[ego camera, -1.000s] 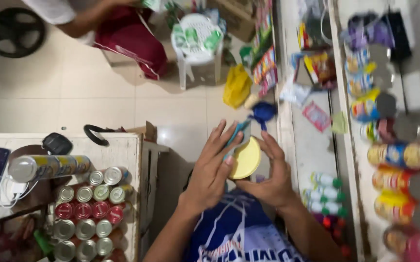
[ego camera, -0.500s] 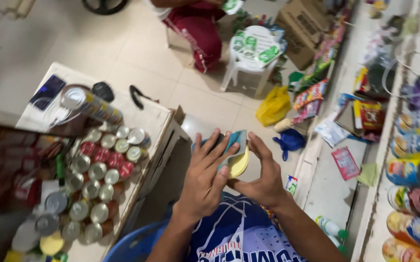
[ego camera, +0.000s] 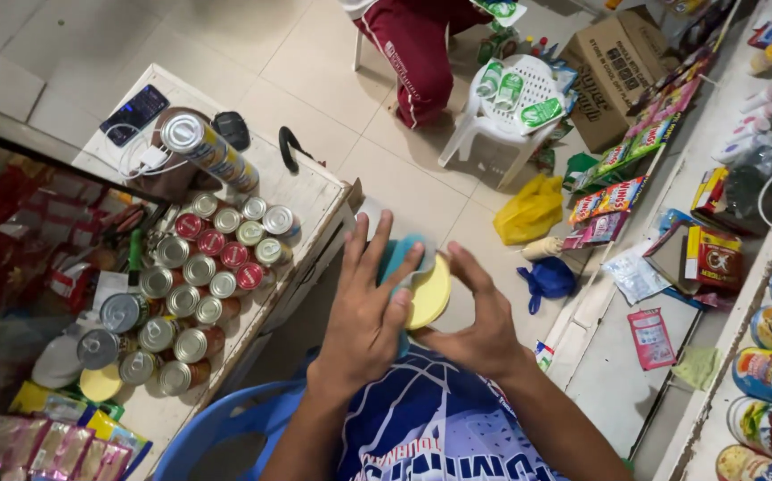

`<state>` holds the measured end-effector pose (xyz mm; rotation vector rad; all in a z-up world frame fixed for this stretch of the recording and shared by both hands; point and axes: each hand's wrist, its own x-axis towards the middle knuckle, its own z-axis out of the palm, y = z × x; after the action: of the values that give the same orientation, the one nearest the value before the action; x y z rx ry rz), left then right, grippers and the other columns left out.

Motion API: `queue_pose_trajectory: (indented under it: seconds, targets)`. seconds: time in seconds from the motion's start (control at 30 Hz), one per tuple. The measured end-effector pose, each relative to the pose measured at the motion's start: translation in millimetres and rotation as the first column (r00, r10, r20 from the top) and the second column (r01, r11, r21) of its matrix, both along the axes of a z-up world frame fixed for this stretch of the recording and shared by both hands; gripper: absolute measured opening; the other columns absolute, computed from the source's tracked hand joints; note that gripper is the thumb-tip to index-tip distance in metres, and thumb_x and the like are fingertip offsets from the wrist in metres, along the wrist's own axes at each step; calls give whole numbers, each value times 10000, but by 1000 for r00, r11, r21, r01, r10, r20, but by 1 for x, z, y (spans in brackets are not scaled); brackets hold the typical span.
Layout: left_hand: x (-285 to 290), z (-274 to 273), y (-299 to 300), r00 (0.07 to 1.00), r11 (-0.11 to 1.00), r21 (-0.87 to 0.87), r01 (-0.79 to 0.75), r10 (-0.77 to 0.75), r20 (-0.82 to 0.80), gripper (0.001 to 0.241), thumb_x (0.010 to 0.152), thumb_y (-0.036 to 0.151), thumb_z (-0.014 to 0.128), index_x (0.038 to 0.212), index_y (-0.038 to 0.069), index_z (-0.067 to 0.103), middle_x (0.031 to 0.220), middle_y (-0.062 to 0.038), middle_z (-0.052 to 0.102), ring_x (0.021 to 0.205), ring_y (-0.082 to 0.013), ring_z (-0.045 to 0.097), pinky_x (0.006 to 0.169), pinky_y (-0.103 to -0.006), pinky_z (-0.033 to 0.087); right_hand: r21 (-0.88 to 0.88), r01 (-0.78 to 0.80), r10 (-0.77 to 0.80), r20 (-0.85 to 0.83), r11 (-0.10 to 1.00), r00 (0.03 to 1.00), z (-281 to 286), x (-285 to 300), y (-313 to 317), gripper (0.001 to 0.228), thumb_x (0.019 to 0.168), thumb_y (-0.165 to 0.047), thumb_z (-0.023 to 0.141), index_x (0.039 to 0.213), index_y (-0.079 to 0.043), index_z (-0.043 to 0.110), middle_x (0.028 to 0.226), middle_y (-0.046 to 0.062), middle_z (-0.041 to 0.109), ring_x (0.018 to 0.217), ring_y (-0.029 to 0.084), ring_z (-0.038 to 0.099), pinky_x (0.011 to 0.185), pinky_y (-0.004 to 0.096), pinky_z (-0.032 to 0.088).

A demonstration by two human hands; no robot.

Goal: Wiping down a yellow container with a sponge and placing it onto a shelf in a grocery store.

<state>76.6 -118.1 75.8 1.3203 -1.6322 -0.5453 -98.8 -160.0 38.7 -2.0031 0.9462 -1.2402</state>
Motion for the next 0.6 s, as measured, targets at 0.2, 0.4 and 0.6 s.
queue_pose_trajectory:
  seconds: [0.2, 0.4, 0.6]
  targets:
    - [-5, 1, 1, 1000, 994, -110, 8, -7, 10, 472, 1057, 280, 414, 1459, 80, 556, 1491, -168, 532, 1442, -398, 469, 1271, -504, 232, -92, 80, -83, -39, 993, 996, 2, 3, -22, 1053, 558, -58, 987, 1460, 133, 479, 1204, 262, 704, 1106, 378, 720, 997, 456, 556]
    - [-5, -6, -2, 992, 982, -185, -32, 54, 116, 480, 1041, 242, 422, 1429, -1, 566, 1470, -198, 571, 1389, -382, 538, 1232, -492, 324, -44, -6, 5, -15, 999, 1000, 2, 10, -16, 1026, 554, -1, 952, 1456, 133, 481, 1227, 273, 699, 1109, 374, 721, 986, 455, 556]
    - [-2, -5, -7, 994, 968, -251, 2, 25, 106, 483, 1043, 258, 442, 1443, 13, 558, 1499, -184, 560, 1393, -358, 553, 1218, -492, 354, -61, 43, -47, -80, 997, 996, 5, 15, -25, 1001, 571, 73, 878, 1494, 72, 490, 1205, 256, 709, 1120, 385, 708, 972, 449, 557]
